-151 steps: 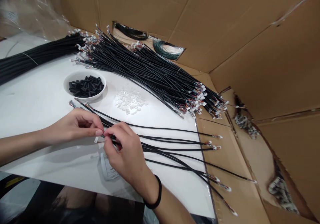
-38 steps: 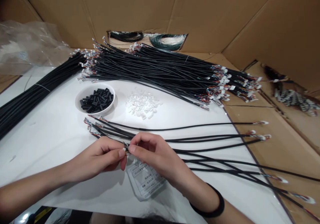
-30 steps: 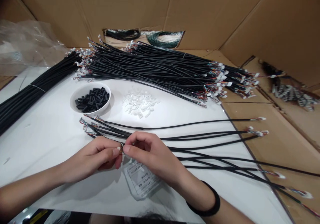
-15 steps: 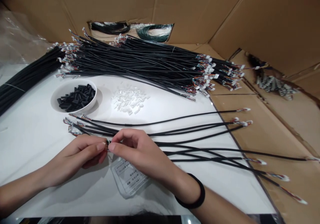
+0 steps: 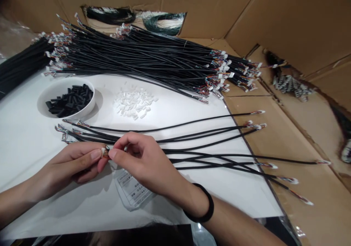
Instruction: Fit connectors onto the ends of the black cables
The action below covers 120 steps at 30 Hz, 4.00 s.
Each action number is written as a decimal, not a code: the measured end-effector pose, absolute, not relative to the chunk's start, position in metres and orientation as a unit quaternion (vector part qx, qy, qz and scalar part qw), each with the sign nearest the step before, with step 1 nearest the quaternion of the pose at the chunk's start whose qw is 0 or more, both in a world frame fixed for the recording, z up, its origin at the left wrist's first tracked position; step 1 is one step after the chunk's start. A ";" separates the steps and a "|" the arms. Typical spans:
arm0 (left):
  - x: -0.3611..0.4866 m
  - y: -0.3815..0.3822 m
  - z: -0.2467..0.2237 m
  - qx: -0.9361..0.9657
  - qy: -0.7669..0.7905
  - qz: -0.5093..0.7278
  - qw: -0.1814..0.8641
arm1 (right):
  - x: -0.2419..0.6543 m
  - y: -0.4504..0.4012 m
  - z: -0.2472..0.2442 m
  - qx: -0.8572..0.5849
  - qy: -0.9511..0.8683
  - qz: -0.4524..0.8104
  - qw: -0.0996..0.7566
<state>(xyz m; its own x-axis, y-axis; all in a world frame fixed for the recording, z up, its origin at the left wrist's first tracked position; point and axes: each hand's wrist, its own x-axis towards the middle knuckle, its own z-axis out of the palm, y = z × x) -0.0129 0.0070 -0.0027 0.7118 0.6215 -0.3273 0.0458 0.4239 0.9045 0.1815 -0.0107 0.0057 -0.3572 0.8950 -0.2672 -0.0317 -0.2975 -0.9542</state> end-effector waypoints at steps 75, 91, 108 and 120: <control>-0.011 0.009 0.004 0.771 0.303 0.205 0.521 | 0.183 -0.009 0.003 -0.420 -0.547 0.645 0.328; -0.014 0.007 0.002 0.648 0.341 0.183 0.655 | 0.181 -0.009 0.006 -0.411 -0.500 0.685 0.335; -0.015 0.008 0.001 0.606 0.364 0.187 0.682 | 0.180 -0.008 0.004 -0.435 -0.465 0.687 0.351; -0.015 0.006 0.007 0.746 0.336 0.198 0.539 | 0.180 -0.008 0.003 -0.452 -0.446 0.686 0.355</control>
<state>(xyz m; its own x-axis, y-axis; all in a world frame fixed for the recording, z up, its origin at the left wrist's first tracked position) -0.0153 0.0062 0.0068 0.6958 0.7151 -0.0671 0.2882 -0.1924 0.9380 0.1802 -0.0082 0.0031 -0.3391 0.8905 -0.3033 -0.0840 -0.3498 -0.9331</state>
